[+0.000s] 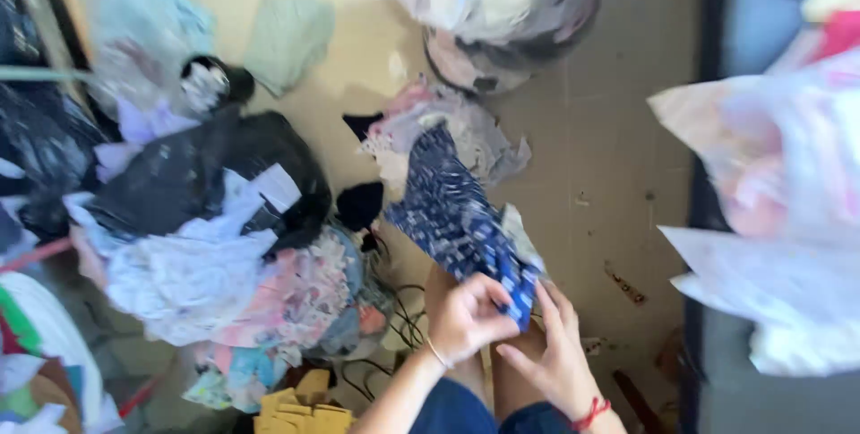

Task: Tracing patterns onto fabric and cutting them out using a rotary cutter and scissors

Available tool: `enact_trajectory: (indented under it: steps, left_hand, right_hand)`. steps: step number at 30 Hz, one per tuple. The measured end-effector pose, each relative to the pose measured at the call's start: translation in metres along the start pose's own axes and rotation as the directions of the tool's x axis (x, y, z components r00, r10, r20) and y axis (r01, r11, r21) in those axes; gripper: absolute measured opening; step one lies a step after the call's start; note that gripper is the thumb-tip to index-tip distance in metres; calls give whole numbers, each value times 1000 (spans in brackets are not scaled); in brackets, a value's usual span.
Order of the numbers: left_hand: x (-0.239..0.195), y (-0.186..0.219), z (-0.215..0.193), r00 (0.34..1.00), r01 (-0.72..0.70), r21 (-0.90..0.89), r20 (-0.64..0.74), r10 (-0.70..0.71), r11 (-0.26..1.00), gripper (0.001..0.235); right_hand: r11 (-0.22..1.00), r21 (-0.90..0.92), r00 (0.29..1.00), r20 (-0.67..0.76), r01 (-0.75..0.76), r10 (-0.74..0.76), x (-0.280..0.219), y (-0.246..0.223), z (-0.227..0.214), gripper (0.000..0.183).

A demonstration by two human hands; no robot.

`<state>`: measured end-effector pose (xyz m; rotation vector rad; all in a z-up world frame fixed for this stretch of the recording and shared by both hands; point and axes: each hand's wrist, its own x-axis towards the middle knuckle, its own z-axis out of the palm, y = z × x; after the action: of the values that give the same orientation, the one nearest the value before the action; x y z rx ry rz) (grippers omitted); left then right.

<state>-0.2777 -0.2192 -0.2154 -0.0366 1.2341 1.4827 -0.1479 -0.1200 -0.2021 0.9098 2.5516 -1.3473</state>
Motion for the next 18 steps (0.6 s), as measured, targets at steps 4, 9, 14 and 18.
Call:
enact_trajectory:
  steps: [4,9,14,18]
  left_hand:
    - [-72,85,61,936,-76,172,352,11,982,26]
    - [-77,152,93,675,-679,310,619,401,665,58]
    - [-10,89,111,602,-725,683,691,-399,90,56]
    - [16,17,123,271,-847,465,794,-544,258,16]
  right_hand:
    - [982,187,999,-47,-2,11,-29,-54,-54,47]
    - [857,497,990,51,-140,132,-92,-99,-126,24]
    - [382,921,997,-80,74,-1,-196,-104,-203,35]
    - [-378,878,950,-313,293,9,-422,170,-144,48]
